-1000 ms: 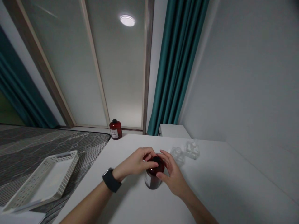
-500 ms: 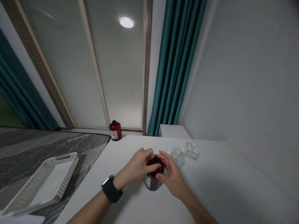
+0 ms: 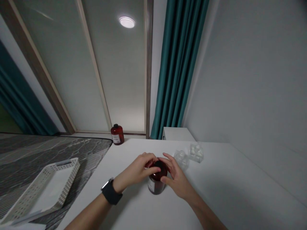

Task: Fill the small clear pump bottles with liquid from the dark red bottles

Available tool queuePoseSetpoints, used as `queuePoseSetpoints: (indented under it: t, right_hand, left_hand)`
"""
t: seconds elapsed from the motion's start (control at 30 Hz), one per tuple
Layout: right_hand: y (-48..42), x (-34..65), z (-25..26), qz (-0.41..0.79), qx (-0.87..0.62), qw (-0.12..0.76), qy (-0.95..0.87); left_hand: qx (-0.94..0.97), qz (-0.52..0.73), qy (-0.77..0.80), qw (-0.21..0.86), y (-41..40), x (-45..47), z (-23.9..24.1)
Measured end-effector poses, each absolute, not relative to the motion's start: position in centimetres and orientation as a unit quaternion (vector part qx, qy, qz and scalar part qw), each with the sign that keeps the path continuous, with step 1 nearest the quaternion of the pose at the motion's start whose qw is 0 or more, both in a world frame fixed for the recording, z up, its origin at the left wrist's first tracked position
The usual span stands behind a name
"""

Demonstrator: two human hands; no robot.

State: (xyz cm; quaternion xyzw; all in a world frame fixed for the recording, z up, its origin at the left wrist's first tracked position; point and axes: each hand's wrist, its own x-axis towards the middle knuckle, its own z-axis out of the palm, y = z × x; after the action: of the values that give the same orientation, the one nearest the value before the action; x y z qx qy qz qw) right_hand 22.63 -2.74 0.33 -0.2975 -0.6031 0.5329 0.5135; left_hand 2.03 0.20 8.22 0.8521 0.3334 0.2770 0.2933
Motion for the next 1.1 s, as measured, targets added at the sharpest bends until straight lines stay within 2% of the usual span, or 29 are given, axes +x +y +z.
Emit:
queuePoseSetpoints:
  t: [0.2,0.67,1.1]
  right_hand:
    - [-2.5,23.4,0.3,0.502,-0.299,0.500,-0.639]
    - [-3.4,22.1,0.3,0.438,-0.346,0.512,-0.653]
    - [-3.3,22.0,0.3,0.489,-0.367,0.511,-0.604]
  left_hand:
    - [0.879,0.268,0.318,0.233,-1.5,1.2,9.3]
    - [0.829,0.321,0.380,0.256,-1.2,1.9,8.0]
    - [0.826,0.293,0.374,0.302,-0.8,2.3,8.5]
